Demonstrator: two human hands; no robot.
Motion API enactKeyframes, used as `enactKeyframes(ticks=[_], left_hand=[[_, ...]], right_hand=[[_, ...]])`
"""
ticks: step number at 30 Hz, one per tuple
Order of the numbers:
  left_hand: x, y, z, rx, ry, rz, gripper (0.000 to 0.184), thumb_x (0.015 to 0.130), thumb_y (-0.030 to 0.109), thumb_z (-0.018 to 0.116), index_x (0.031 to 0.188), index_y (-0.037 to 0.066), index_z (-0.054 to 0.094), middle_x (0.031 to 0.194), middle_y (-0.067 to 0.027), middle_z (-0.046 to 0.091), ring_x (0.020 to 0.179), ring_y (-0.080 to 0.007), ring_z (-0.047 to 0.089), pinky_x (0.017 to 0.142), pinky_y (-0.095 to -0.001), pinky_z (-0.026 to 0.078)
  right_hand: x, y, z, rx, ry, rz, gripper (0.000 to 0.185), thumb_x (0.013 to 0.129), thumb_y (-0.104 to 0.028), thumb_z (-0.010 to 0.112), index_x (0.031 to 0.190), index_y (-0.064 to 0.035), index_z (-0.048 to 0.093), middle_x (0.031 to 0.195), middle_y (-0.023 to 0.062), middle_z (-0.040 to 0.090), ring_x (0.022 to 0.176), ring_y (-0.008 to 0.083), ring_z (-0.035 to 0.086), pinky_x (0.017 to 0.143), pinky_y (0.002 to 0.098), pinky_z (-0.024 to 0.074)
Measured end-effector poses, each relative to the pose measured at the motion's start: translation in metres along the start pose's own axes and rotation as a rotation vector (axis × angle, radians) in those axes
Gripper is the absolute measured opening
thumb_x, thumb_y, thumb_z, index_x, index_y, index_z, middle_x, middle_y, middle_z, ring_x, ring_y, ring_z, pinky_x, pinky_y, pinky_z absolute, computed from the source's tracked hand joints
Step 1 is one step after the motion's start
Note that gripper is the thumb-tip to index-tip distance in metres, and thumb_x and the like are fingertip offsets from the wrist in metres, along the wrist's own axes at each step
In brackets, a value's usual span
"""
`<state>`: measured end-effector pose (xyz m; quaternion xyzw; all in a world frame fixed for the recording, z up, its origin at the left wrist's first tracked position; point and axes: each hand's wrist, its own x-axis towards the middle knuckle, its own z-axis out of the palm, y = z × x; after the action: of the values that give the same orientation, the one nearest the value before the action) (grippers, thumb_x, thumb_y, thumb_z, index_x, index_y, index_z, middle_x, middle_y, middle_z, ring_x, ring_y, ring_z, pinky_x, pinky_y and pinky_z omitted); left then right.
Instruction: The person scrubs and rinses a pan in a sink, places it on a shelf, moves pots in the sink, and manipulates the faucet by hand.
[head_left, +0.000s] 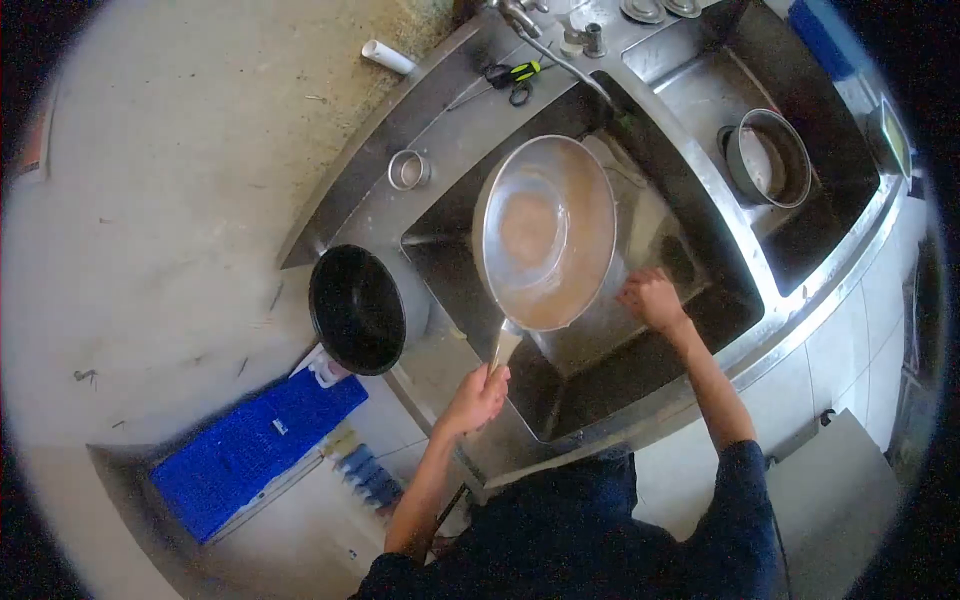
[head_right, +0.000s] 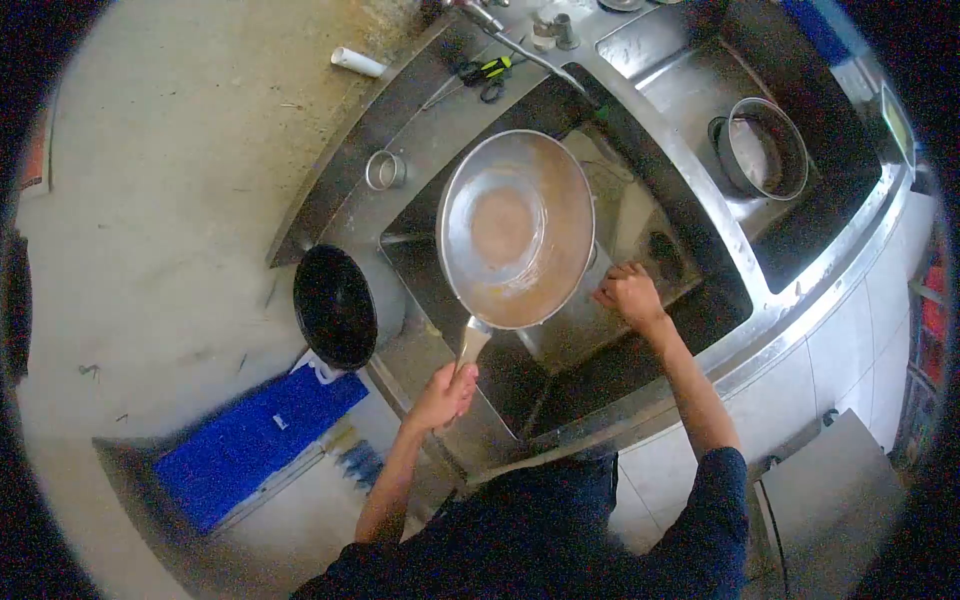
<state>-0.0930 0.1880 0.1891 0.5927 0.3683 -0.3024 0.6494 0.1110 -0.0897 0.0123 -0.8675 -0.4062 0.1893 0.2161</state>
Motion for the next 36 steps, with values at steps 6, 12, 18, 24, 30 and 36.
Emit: enactKeyframes(ticks=[6, 12, 18, 24, 30, 36], left_hand=[[-0.011, 0.007, 0.016, -0.046, -0.005, -0.007, 0.026, 0.1, 0.033, 0.04, 0.094, 0.008, 0.045, 0.063, 0.0043, 0.037, 0.047, -0.0058, 0.036, 0.042, -0.0233, 0.036], [-0.027, -0.001, 0.031, -0.139, -0.065, 0.017, 0.028, 0.1, 0.032, 0.04, 0.092, 0.006, 0.044, 0.064, 0.0017, 0.04, 0.047, -0.0074, 0.039, 0.042, -0.0251, 0.037], [-0.067, -0.017, 0.037, 0.055, -0.011, 0.108, 0.031, 0.099, 0.035, 0.04, 0.09, 0.006, 0.045, 0.063, 0.0015, 0.043, 0.046, -0.0078, 0.043, 0.041, -0.0254, 0.038], [-0.086, -0.042, 0.059, 0.162, 0.062, 0.199, 0.026, 0.099, 0.032, 0.044, 0.089, 0.008, 0.046, 0.063, 0.0026, 0.044, 0.048, -0.006, 0.041, 0.041, -0.0235, 0.036], [-0.124, -0.062, 0.089, 0.138, 0.183, 0.445, 0.026, 0.099, 0.032, 0.044, 0.093, 0.006, 0.047, 0.063, 0.0026, 0.044, 0.048, -0.0055, 0.041, 0.041, -0.0233, 0.036], [-0.173, -0.105, 0.096, 0.059, 0.199, 0.538, 0.025, 0.099, 0.03, 0.042, 0.096, 0.006, 0.046, 0.066, 0.0028, 0.043, 0.05, -0.0054, 0.04, 0.042, -0.0225, 0.036]], right_hand=[[0.009, 0.006, 0.0, -0.029, 0.153, 0.435, 0.029, 0.085, -0.022, 0.059, 0.108, -0.0058, 0.062, 0.114, 0.0135, 0.058, 0.106, 0.032, 0.055, 0.095, 0.0409, 0.0416], [0.018, -0.147, -0.033, 0.861, 0.171, -0.299, 0.039, 0.088, -0.016, 0.06, 0.125, -0.007, 0.054, 0.123, 0.0178, 0.056, 0.115, 0.0342, 0.052, 0.097, 0.0386, 0.0417], [-0.058, -0.098, -0.063, 0.373, 0.008, -0.166, 0.016, 0.081, -0.018, 0.062, 0.094, -0.011, 0.07, 0.101, 0.0123, 0.066, 0.088, 0.031, 0.065, 0.077, 0.0406, 0.0523], [-0.085, -0.151, -0.105, 0.354, 0.38, -0.006, 0.031, 0.087, -0.026, 0.059, 0.109, -0.0049, 0.063, 0.11, 0.0158, 0.062, 0.104, 0.0319, 0.058, 0.09, 0.0416, 0.0465], [-0.1, -0.227, -0.086, 0.472, 0.474, -0.325, 0.034, 0.083, -0.022, 0.064, 0.112, -0.005, 0.061, 0.124, 0.0151, 0.056, 0.108, 0.0331, 0.055, 0.097, 0.0409, 0.0413], [-0.14, -0.179, -0.108, -0.031, 0.544, -0.164, 0.028, 0.08, -0.013, 0.065, 0.107, -0.009, 0.063, 0.117, 0.0121, 0.058, 0.106, 0.03, 0.056, 0.094, 0.0409, 0.0429]])
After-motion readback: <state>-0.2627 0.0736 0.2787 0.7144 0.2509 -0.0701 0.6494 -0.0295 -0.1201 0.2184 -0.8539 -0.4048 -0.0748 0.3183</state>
